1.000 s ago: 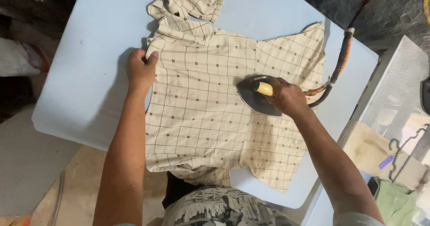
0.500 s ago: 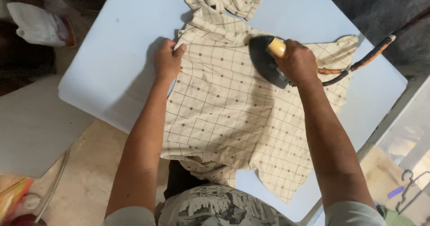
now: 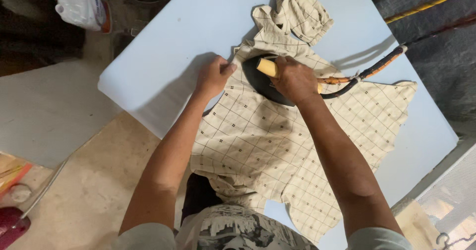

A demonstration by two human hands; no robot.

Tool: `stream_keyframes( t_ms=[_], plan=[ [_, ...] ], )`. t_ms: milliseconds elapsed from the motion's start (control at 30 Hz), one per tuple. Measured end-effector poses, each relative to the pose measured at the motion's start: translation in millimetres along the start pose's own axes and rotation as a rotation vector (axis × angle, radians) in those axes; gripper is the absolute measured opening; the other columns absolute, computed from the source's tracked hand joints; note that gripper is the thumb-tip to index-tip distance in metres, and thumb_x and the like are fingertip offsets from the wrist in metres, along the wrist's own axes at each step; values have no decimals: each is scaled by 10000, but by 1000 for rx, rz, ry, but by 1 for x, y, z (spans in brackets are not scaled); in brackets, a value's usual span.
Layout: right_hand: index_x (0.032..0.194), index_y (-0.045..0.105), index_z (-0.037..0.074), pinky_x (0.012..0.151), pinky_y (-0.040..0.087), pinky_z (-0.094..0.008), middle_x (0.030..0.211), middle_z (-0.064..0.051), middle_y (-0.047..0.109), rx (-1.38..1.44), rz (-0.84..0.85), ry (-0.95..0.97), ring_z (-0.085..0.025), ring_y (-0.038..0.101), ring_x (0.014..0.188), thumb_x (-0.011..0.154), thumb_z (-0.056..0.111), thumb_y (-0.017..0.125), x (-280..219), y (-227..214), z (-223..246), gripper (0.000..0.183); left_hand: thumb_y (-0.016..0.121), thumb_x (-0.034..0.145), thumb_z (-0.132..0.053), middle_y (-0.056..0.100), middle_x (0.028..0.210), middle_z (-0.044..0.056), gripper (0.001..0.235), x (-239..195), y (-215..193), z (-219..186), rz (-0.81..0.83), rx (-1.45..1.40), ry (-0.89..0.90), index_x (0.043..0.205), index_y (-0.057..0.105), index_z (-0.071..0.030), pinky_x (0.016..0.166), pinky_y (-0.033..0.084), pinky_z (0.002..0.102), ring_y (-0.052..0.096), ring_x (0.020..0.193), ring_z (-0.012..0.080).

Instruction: The person takes a plaid shirt from a laundry basket and irons the sleeves and body on a table using an iron. They then fold the shirt into a square and place it on a stack of laundry.

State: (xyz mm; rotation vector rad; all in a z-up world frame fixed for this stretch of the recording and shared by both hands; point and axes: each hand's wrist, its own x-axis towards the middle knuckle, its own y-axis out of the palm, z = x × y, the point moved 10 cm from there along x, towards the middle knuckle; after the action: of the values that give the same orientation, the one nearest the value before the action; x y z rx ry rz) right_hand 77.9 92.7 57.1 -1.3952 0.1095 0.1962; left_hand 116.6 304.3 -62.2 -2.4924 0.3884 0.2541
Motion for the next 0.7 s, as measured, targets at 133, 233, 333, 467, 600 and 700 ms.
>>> stream_keyframes(
  t_ms=[133, 233, 333, 467, 600, 700],
  plan=[
    [1105, 637, 67, 678, 593, -487, 1064, -180, 706, 50, -65, 150, -376, 730, 816, 953, 333, 741, 26, 0, -5, 324, 689, 958, -504, 714, 946, 144, 487, -48, -23, -7, 1, 178, -44, 1055, 654, -28, 788, 510, 475, 702, 883, 317],
    [1089, 627, 50, 698, 587, -494, 1042, -176, 713, 43, -77, 144, -389, 725, 855, 904, 313, 769, 40, -1, -8, 351, 754, 835, -488, 685, 968, 180, 495, -110, -18, -7, 97, 534, 16, 901, 675, -4, 810, 485, 506, 657, 923, 327],
    [1066, 632, 56, 696, 583, -501, 1040, -174, 713, 32, -92, 153, -390, 723, 855, 912, 309, 771, 41, -1, -8, 327, 746, 881, -396, 703, 934, 160, 389, -149, -19, 15, 111, 458, 2, 830, 701, -13, 838, 504, 485, 664, 909, 329],
    [1086, 636, 51, 715, 583, -500, 1028, -184, 714, 34, -74, 158, -392, 721, 854, 925, 336, 773, 43, 4, -12, 355, 753, 919, -389, 693, 920, 171, 408, -175, -32, 54, 74, 253, -97, 845, 689, 7, 785, 516, 465, 662, 869, 344],
    [1098, 657, 54, 730, 580, -500, 1008, -190, 727, 58, -103, 121, -389, 720, 861, 928, 373, 785, 45, -3, -7, 384, 762, 900, -417, 709, 906, 167, 400, -173, -35, 56, 36, 236, -121, 928, 710, -21, 745, 521, 471, 676, 857, 355],
    [1140, 668, 63, 727, 586, -493, 999, -196, 735, 100, -128, 115, -380, 724, 846, 931, 362, 796, 15, -11, -8, 387, 728, 888, -468, 738, 919, 112, 420, -156, -33, 45, 72, 250, -107, 955, 712, -54, 814, 533, 457, 711, 886, 310]
  ],
)
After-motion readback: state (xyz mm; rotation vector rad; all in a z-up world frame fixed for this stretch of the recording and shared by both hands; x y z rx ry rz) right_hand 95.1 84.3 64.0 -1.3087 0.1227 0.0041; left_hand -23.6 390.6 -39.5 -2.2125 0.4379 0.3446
